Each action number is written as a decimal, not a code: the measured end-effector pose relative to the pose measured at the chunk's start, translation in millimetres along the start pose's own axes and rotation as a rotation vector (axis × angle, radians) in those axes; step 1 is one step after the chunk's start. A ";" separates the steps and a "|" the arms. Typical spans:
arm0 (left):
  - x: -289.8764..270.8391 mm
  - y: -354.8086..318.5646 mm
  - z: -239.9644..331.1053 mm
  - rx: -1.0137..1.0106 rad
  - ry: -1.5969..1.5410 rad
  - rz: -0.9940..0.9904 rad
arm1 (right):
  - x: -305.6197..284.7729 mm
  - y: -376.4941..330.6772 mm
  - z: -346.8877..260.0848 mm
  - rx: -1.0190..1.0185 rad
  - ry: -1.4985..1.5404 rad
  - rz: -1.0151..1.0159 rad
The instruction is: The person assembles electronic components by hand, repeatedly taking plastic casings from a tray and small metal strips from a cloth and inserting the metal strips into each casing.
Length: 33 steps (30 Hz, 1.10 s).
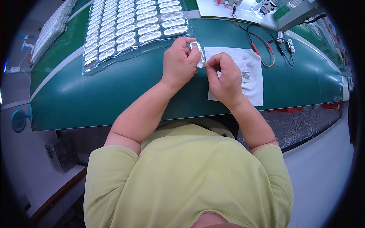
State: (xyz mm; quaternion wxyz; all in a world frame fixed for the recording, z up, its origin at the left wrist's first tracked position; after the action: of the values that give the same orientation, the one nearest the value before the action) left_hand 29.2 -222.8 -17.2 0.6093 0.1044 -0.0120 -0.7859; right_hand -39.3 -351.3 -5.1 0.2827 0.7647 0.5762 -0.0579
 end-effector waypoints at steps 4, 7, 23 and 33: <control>-2.2 0.4 0.0 0.054 0.026 0.013 | 1.3 -0.7 1.3 -0.037 -0.006 0.014; -3.1 0.2 0.4 0.053 0.014 0.014 | 0.9 0.3 0.5 -0.006 0.003 0.001; 1.7 -4.8 3.1 0.010 -0.043 -0.058 | -8.0 11.8 3.2 0.076 0.051 -0.086; 0.1 -4.5 6.1 -0.019 -0.088 -0.067 | -9.7 12.2 5.5 0.111 0.129 -0.127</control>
State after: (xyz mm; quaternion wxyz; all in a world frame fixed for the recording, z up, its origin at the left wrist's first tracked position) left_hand 23.9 -222.4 -11.9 0.5826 0.0642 -0.0277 -0.8097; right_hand -30.0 -364.5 -1.2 0.1982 0.7433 0.6362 -0.0581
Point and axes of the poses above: each hand's wrist, its own y-axis towards the middle knuckle, its own x-axis out of the palm, z = x × y, the point moved 4 cm from there along y, towards the middle knuckle, and after that the axes turned 10 degrees about x, right-handed, at the moved point
